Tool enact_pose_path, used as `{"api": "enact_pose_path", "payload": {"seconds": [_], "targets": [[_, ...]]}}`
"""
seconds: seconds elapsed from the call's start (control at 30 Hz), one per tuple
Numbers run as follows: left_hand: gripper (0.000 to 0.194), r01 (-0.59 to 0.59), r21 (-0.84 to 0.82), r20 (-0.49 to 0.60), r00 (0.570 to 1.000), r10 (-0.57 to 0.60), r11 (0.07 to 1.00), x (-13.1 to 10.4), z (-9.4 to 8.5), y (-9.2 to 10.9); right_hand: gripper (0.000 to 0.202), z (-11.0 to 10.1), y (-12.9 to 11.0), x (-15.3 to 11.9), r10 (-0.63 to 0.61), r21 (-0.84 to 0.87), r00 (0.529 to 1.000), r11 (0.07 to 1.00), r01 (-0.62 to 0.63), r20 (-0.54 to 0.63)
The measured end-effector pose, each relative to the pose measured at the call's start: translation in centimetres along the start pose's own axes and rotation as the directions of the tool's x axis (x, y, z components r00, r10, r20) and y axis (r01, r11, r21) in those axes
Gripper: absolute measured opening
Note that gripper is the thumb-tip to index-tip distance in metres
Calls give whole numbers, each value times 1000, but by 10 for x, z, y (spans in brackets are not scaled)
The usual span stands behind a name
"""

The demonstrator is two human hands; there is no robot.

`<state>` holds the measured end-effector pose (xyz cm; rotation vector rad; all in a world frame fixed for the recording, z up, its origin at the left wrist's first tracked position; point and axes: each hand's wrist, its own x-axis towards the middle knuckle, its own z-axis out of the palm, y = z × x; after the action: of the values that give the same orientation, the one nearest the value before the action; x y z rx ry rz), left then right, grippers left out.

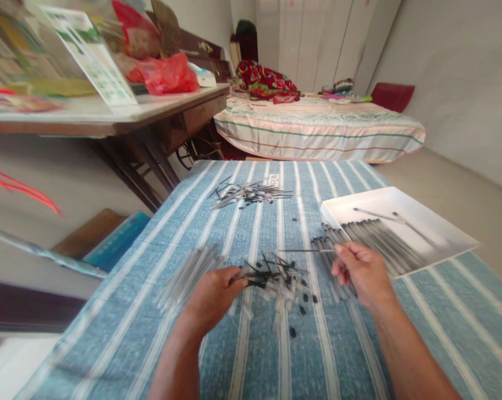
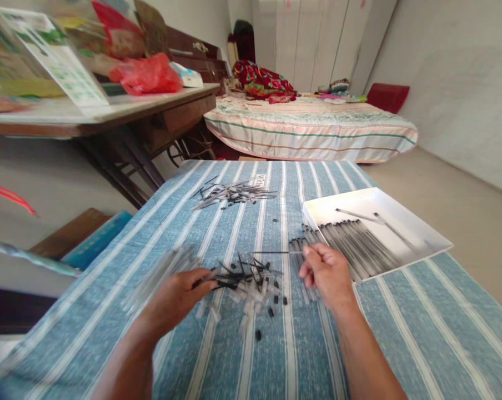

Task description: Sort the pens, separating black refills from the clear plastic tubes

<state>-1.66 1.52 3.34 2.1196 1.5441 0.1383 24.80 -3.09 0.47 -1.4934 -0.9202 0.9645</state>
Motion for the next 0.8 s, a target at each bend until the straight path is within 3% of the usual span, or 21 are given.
{"api": "enact_pose_path", "payload": {"seconds": [0.1, 0.2, 0.3, 0.37, 0.47, 0.53, 0.6, 0.7, 0.8], "targets": [[21, 194, 176, -143, 975, -170, 965, 4, -8, -20, 31, -1, 4, -7, -32, -14, 986, 999, 31, -161], [25, 316, 245, -213, 940, -267, 917, 7, -10, -32, 29, 14, 11, -27, -88, -179, 994, 981, 76, -59], [30, 359, 265, -269, 919, -289, 895, 8, -9, -38, 30, 26, 15, -43, -169, -402, 981, 895, 192, 94], [32, 372, 260, -308, 907, -289, 891, 8, -8, -39, 31, 24, 14, -45, -192, -586, 971, 774, 240, 144], [30, 378, 241, -378, 885, -272, 894, 8, -7, -38, 27, 14, 6, -37, -128, -894, 986, 420, 155, 111], [30, 365, 201, -414, 873, -259, 909, 8, -6, -33, 25, 8, 1, -29, -49, -979, 995, 181, 92, 84], [28, 338, 137, -428, 868, -252, 931, 9, -2, -25, 25, 6, -2, -24, 24, -993, 996, 77, 87, 89], [23, 219, 2, -441, 876, -196, 976, 10, 8, -8, 26, 7, -2, -21, 81, -989, 987, 78, 129, 136], [20, -5, -168, -444, 893, -71, 986, 8, 22, 13, 23, 8, 0, -23, 84, -980, 984, 135, 147, 159]]}}
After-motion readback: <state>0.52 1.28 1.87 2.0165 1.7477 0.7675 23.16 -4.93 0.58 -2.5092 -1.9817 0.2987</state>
